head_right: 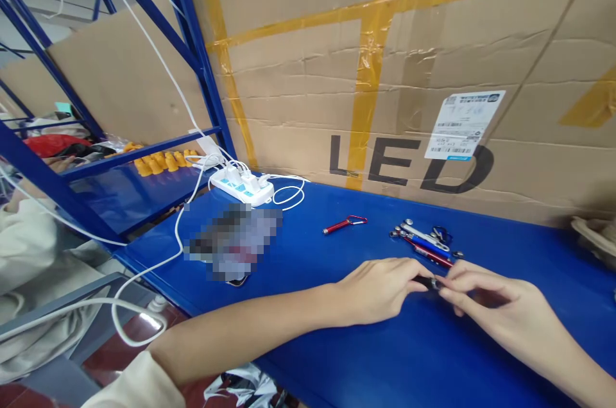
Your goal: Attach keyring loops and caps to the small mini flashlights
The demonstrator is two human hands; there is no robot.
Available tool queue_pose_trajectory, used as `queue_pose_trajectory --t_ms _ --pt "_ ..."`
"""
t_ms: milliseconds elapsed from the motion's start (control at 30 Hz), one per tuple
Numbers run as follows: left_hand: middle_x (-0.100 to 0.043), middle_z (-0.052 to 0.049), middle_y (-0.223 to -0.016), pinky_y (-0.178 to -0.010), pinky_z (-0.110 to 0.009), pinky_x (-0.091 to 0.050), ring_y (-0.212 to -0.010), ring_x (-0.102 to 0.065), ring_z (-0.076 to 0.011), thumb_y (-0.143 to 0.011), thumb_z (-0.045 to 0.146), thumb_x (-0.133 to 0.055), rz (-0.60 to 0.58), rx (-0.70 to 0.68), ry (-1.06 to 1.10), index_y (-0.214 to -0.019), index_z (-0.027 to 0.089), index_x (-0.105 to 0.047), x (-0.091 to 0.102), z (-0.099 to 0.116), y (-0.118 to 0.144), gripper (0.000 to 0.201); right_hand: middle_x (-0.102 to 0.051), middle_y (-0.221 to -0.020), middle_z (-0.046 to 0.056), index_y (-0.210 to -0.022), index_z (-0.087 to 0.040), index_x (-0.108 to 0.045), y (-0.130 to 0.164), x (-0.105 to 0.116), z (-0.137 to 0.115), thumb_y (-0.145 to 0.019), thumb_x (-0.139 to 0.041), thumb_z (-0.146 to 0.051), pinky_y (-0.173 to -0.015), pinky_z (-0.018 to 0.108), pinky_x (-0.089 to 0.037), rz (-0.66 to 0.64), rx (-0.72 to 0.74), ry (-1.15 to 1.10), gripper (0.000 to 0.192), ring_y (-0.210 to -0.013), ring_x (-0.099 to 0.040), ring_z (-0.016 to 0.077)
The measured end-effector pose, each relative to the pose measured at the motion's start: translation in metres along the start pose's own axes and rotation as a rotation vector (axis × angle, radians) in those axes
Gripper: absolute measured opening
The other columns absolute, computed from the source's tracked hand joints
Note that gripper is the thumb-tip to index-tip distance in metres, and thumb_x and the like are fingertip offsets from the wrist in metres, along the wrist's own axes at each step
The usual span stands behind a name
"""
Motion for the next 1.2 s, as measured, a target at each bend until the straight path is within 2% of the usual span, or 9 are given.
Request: queue_pose_trajectory --t_ms 200,367,433,633,800,900,967,1100,1200 --pt "-0.057 -0.007 -0.111 -0.083 -0.027 -0.045 -0.103 -0.055 -0.0185 -0.091 0.022 -0.034 0.032 -0.035 -0.048 -0.111 0.013 -0.044 -0.002 -0.004 0.001 0.025 -0.052 -0.051 0.005 -0.04 -0.021 -0.054 0.003 -0.008 0.013 -0.068 -0.058 -0.06 -0.044 0.022 -0.043 -0.054 -0.174 -0.037 0.048 -0.046 -0.052 0.0148" --pt "-0.059 -0.006 -0.108 -0.084 -0.026 -0.044 -0.1 -0.055 -0.0159 -0.09 0.018 -0.036 0.073 -0.072 -0.091 -0.107 0.014 -0.047 0.001 -0.007 -0.001 0.021 -0.047 -0.045 0.006 -0.039 -0.018 -0.051 0.0 -0.014 0.013 -0.054 -0.057 -0.074 -0.035 0.025 -0.031 -0.129 -0.491 -0.165 0.059 -0.036 -0.037 0.0111" --pt "-0.06 -0.005 -0.104 -0.084 -0.025 -0.044 -0.097 -0.056 -0.0152 -0.09 0.018 -0.036 0.094 -0.093 -0.101 -0.105 0.015 -0.049 0.002 -0.006 -0.003 0.02 -0.048 -0.047 0.005 -0.046 -0.017 -0.053 0.001 -0.016 0.013 -0.053 -0.058 -0.075 -0.036 0.024 -0.029 -0.168 -0.599 -0.254 0.059 -0.038 -0.037 0.0106" --pt "-0.062 -0.004 -0.098 -0.08 -0.026 -0.046 -0.088 -0.057 -0.0154 -0.089 0.021 -0.04 0.175 -0.145 -0.063 -0.098 0.014 -0.053 0.001 -0.005 -0.009 0.017 -0.047 -0.048 0.001 -0.056 -0.014 -0.053 0.005 -0.01 0.011 -0.056 -0.065 -0.064 -0.04 0.021 -0.026 -0.202 -0.654 -0.429 0.052 -0.042 -0.038 0.0088" --pt "-0.06 -0.002 -0.101 -0.083 -0.026 -0.044 -0.092 -0.055 -0.0142 -0.089 0.02 -0.039 0.144 -0.157 -0.02 -0.113 0.019 -0.049 0.001 0.0 -0.011 0.026 -0.048 -0.05 0.0 -0.06 -0.013 -0.053 0.009 -0.005 0.01 -0.06 -0.067 -0.058 -0.04 0.019 -0.027 -0.21 -0.66 -0.534 0.047 -0.044 -0.038 0.0072" --pt "-0.061 -0.003 -0.094 -0.081 -0.026 -0.045 -0.088 -0.055 -0.0145 -0.089 0.02 -0.039 0.144 -0.137 -0.029 -0.111 0.019 -0.052 0.002 0.002 -0.013 0.026 -0.047 -0.049 -0.001 -0.061 -0.013 -0.052 0.01 -0.005 0.01 -0.062 -0.065 -0.059 -0.04 0.019 -0.027 -0.207 -0.659 -0.549 0.048 -0.043 -0.038 0.0068" --pt "-0.061 -0.003 -0.096 -0.082 -0.026 -0.045 -0.089 -0.055 -0.0145 -0.089 0.02 -0.038 0.176 -0.107 -0.019 -0.109 0.018 -0.053 0.002 0.002 -0.015 0.025 -0.047 -0.048 -0.001 -0.062 -0.014 -0.051 0.009 -0.003 0.01 -0.065 -0.063 -0.059 -0.039 0.019 -0.027 -0.164 -0.625 -0.518 0.047 -0.042 -0.038 0.007" --pt "-0.06 -0.005 -0.102 -0.082 -0.027 -0.046 -0.09 -0.056 -0.0152 -0.089 0.02 -0.035 0.198 -0.014 -0.03 -0.108 0.016 -0.053 0.001 0.0 -0.017 0.026 -0.054 -0.06 0.001 -0.072 -0.014 -0.058 0.004 0.012 0.006 -0.07 -0.065 -0.048 -0.042 0.021 -0.036 0.029 -0.391 -0.332 0.035 -0.045 -0.045 0.0088" --pt "-0.06 -0.005 -0.102 -0.08 -0.028 -0.046 -0.09 -0.056 -0.0153 -0.089 0.02 -0.034 0.163 0.023 -0.049 -0.109 0.018 -0.053 0.0 0.0 -0.018 0.027 -0.058 -0.079 0.006 -0.08 -0.016 -0.065 0.002 0.02 -0.003 -0.072 -0.066 -0.04 -0.046 0.023 -0.043 0.076 -0.163 -0.222 0.025 -0.052 -0.051 0.0107"
Point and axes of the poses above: each hand's wrist, its own y-axis away from the middle knuckle, its own x-axis out of the back of the hand, z = x × y, the point moved 5 cm from there along -y, towards the middle knuckle
